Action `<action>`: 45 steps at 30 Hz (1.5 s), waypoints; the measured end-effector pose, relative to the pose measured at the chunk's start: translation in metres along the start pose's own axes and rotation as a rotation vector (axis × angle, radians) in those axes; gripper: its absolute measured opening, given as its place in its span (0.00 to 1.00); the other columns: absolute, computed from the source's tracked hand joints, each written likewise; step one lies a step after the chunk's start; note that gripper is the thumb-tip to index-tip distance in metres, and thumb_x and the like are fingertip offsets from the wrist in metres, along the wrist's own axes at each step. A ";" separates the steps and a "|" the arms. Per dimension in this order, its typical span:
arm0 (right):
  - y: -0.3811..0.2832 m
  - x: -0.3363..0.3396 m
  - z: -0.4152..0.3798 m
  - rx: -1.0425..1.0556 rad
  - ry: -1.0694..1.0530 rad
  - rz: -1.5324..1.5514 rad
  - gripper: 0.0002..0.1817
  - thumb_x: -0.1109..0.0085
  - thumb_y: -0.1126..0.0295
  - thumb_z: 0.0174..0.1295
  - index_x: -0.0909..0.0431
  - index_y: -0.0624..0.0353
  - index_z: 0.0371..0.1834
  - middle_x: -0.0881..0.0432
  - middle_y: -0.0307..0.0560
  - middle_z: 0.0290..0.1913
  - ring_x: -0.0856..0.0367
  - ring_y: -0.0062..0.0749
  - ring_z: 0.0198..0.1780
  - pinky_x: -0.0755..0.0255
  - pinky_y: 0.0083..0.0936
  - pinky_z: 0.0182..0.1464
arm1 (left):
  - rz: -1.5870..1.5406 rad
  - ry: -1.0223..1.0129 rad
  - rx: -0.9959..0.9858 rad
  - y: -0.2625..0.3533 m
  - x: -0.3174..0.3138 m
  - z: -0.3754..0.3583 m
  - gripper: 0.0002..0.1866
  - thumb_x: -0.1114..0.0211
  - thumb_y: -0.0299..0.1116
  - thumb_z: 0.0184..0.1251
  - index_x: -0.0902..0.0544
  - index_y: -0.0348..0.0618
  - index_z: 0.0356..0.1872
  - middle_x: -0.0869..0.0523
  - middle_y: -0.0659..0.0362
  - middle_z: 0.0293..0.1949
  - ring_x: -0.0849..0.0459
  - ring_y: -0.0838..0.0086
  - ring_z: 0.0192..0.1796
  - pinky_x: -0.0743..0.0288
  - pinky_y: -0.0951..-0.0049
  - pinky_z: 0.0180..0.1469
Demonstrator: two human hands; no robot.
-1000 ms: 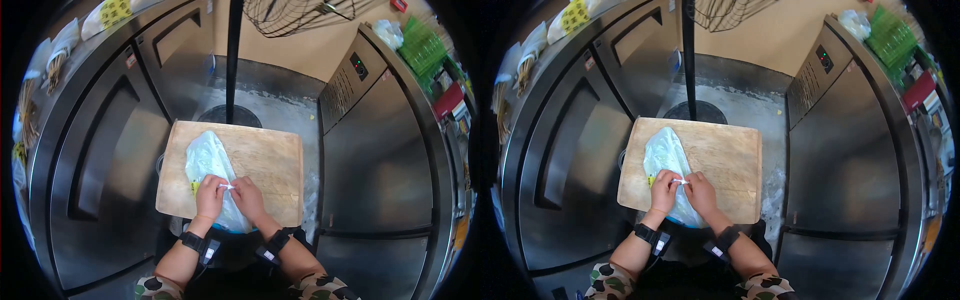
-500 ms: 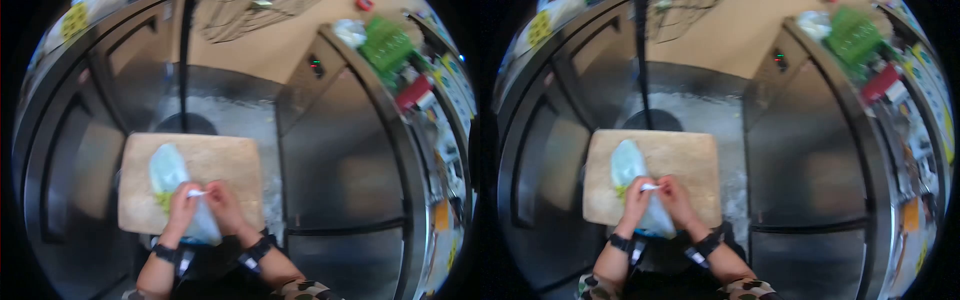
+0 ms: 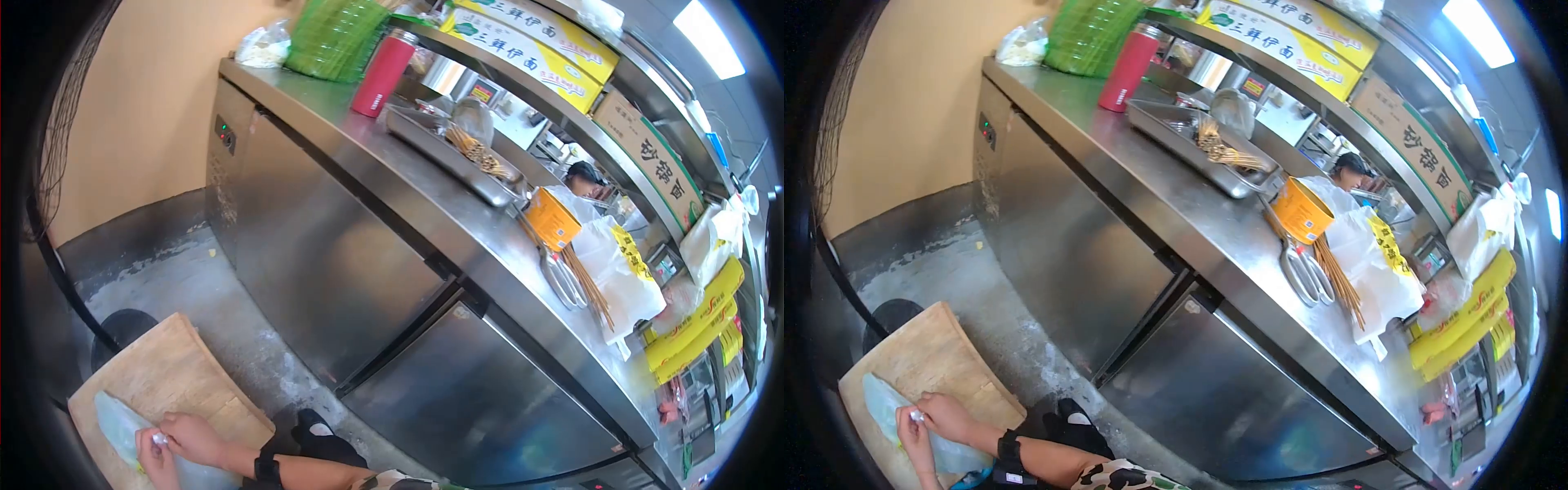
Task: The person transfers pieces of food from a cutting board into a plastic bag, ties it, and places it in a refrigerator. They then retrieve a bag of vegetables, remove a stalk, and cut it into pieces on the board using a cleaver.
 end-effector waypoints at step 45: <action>-0.079 -0.005 0.031 0.171 -0.220 -0.033 0.04 0.42 0.74 0.60 0.22 0.63 0.33 0.20 0.53 0.34 0.22 0.51 0.39 0.29 0.36 0.42 | -0.915 0.690 -0.030 0.039 0.099 -0.022 0.11 0.43 0.31 0.72 0.21 0.36 0.49 0.18 0.60 0.42 0.20 0.77 0.44 0.28 0.78 0.48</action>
Point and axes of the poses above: each hand's wrist, its own z-axis towards the middle knuckle, its own x-axis out of the back of the hand, y = z × x, the point moved 1 cm from there along z, towards the middle knuckle
